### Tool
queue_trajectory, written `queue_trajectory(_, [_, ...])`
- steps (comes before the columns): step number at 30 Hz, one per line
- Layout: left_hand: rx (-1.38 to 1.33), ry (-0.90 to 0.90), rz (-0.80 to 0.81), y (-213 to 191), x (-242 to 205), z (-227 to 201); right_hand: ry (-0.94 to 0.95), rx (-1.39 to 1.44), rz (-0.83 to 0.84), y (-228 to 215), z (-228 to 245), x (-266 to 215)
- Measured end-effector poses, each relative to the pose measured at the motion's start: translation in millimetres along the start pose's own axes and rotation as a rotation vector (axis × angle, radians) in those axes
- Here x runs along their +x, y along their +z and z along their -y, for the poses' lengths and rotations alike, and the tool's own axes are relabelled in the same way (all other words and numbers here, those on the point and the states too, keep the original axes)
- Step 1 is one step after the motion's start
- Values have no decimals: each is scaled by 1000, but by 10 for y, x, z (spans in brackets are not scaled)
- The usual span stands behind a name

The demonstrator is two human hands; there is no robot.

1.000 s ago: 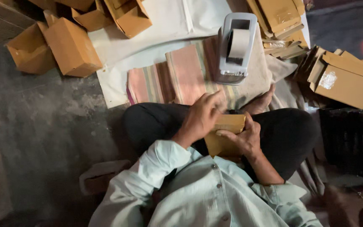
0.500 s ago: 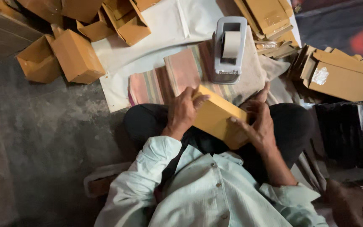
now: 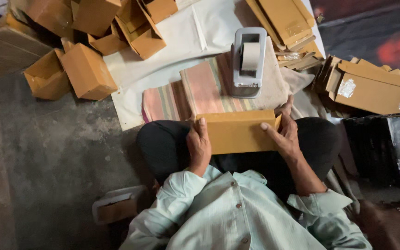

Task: The person sits on the floor and repeatedly picks up small cardboard boxes, folds the flaps, and seals them using a tape dispenser. The sealed boxes are placed in a growing stack to the right.

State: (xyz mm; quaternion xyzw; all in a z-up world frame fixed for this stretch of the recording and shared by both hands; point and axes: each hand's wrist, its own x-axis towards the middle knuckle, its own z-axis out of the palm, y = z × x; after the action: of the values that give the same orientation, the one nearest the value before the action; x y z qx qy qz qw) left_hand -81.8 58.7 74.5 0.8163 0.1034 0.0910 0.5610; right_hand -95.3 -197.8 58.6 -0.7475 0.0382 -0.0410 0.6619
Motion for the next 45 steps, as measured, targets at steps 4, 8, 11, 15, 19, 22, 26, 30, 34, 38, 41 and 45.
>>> queue_trajectory(4, [-33,138,-65,56,-151,35,0,-278,-228,143,67,-82])
queue_trajectory(8, [-16,-108,-79,132,-97,266,-276,-374,-334,207,153,-178])
queue_trajectory(11, [-122,-76,-140,128,-19,447,-332,-330,-272,208,177,-295])
queue_trajectory(15, [-158,-221,-58,167,-104,483,-419,-232,-310,311,231,-310])
queue_trajectory(19, [19,-342,-8,191,-226,362,-397,84,-413,452,355,-194])
queue_trajectory(22, [-48,-344,-86,179,-247,269,-382,248,-316,388,437,-114])
queue_trajectory(26, [68,-308,-68,150,-221,165,160,1003,-161,292,440,-125])
queue_trajectory(30, [-73,-115,-45,131,-234,153,123,935,-248,322,299,-163])
queue_trajectory(34, [-38,-203,-56,185,-223,193,228,989,-334,286,108,-111])
queue_trajectory(38, [-72,-44,-95,186,-226,244,198,855,-328,229,-119,-119])
queue_trajectory(41, [-31,-60,-118,119,-252,210,54,476,-258,119,-268,-98])
queue_trajectory(45, [64,-89,-129,-68,-305,51,188,136,-4,-72,-315,-16])
